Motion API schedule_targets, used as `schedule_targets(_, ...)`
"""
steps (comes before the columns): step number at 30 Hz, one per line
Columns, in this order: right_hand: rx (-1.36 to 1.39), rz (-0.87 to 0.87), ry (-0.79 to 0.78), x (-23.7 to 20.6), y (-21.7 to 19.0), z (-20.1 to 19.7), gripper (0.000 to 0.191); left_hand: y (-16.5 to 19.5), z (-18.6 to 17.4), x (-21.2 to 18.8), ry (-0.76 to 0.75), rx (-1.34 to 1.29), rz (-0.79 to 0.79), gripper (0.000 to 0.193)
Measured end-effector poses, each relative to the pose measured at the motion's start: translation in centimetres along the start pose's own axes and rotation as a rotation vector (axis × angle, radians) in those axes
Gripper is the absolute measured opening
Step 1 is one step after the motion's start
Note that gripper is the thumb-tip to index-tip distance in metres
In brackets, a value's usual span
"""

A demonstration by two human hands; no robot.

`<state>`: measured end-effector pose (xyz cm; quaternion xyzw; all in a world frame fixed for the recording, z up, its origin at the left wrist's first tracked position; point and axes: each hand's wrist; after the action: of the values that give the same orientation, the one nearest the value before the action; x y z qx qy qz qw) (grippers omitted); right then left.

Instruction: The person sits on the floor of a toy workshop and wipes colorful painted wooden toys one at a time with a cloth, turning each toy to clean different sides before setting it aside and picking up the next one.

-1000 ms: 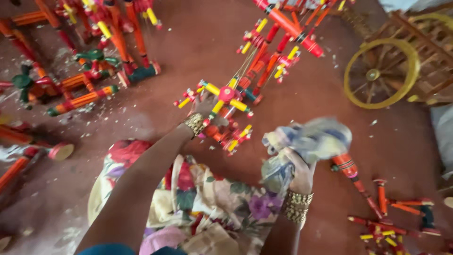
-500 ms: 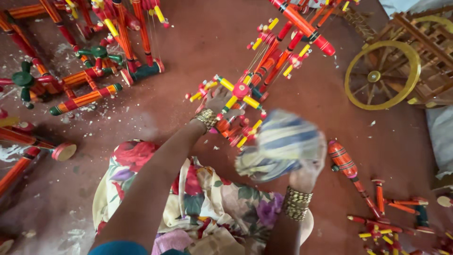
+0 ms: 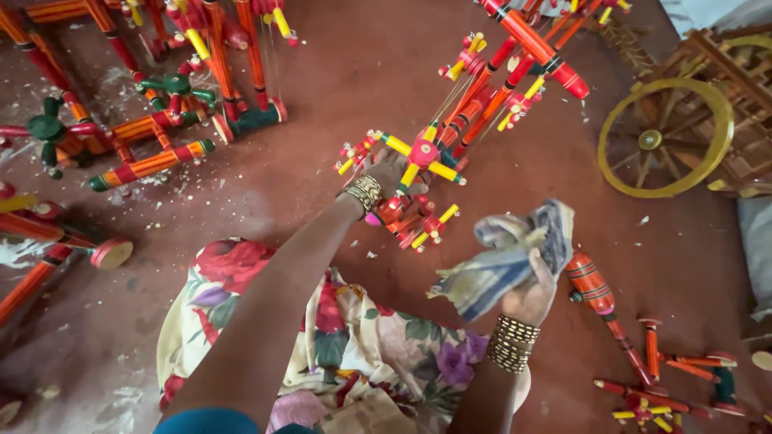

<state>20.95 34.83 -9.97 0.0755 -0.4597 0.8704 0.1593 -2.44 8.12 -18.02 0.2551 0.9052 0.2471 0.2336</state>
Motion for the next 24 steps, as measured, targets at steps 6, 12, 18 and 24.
schedule_targets(6,0.112,-0.109,0.052,-0.3,-0.9,0.5,0.052,-0.8,-1.1,-0.1,-0.068,-0.307,0.077,0.090)
schedule_targets(12,0.056,0.097,-0.103,-0.3,-1.1,0.7,0.048,0.0,0.5,1.3,0.015,-0.128,0.086,0.096)
schedule_targets(18,-0.179,0.078,0.074,0.7,-1.7,1.8,0.055,-0.9,2.4,0.1,0.218,-0.012,0.100,0.114)
schedule_targets(24,-0.599,0.116,-0.227,2.8,2.3,0.8,0.061,-4.6,1.0,-2.6,0.035,0.313,0.123,0.121)
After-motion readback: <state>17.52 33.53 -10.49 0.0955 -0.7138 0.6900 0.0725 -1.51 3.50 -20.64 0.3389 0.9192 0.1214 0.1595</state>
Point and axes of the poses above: each hand's wrist, its own x-axis towards the middle knuckle, its own z-axis out of the palm, y = z × x, and after that the axes turned 14 degrees about -y, right-handed
